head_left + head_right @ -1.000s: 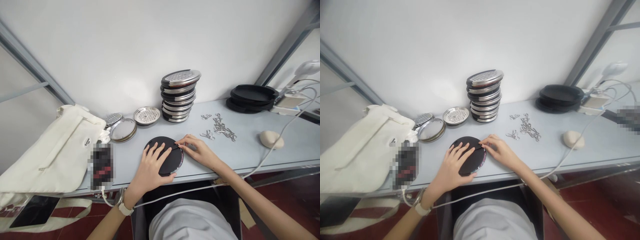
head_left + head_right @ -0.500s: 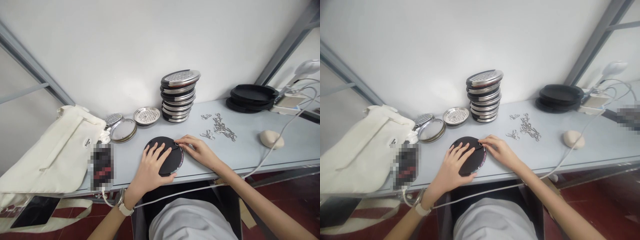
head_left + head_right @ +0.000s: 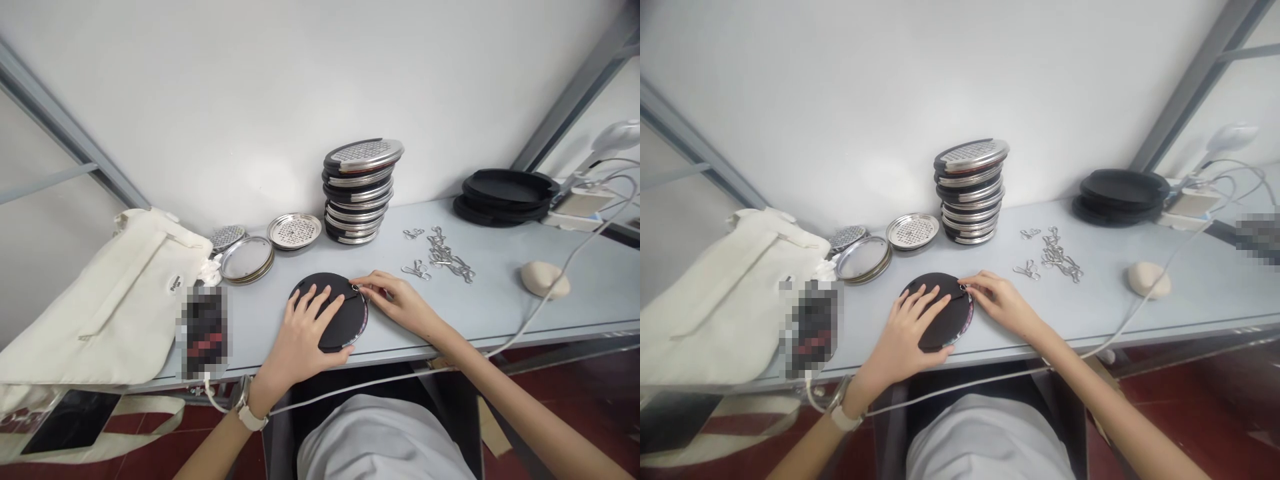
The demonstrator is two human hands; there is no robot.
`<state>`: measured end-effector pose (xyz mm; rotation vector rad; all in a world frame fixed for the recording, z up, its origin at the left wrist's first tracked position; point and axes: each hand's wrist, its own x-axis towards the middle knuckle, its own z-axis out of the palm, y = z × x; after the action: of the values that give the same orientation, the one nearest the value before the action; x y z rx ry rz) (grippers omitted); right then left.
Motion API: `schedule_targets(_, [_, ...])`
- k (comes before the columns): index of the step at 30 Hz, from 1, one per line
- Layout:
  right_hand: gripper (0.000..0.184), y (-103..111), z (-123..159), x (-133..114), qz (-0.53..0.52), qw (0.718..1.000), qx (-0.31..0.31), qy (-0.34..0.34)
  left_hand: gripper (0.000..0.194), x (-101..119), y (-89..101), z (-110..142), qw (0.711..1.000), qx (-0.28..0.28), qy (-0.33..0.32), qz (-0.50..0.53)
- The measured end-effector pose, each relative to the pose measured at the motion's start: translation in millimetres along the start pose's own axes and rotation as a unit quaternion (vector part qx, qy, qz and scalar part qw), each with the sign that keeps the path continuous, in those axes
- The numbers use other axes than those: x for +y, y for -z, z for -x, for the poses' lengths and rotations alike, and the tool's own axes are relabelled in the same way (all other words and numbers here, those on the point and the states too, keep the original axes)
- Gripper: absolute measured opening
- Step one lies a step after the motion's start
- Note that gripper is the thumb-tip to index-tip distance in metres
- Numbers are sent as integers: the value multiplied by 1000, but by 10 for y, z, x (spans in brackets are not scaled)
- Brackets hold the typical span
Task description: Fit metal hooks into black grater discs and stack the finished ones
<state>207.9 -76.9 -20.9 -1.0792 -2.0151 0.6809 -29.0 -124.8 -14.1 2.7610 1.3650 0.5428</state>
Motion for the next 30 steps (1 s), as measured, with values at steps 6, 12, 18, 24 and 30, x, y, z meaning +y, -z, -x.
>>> schedule_targets(6, [29, -14, 2, 0, -5, 1000, -8, -16, 75, -3, 0, 2, 1000, 2, -3, 4])
schedule_targets(12, [29, -20, 2, 5, -24, 1000, -17, -11, 74, 0, 11, -2, 1000, 4, -4, 1])
schedule_targets(18, [28, -16, 1, 18, -24, 999, -26, -2, 76, -4, 2, -2, 1000, 8, -7, -4])
schedule_targets(24, [25, -18, -2, 19, -22, 999, -24, 1, 77, -5, -1, -8, 1000, 6, -8, -9])
schedule_targets(30, [25, -28, -6, 23, -30, 999, -20, 0, 77, -11, -11, -5, 1000, 4, -8, -7])
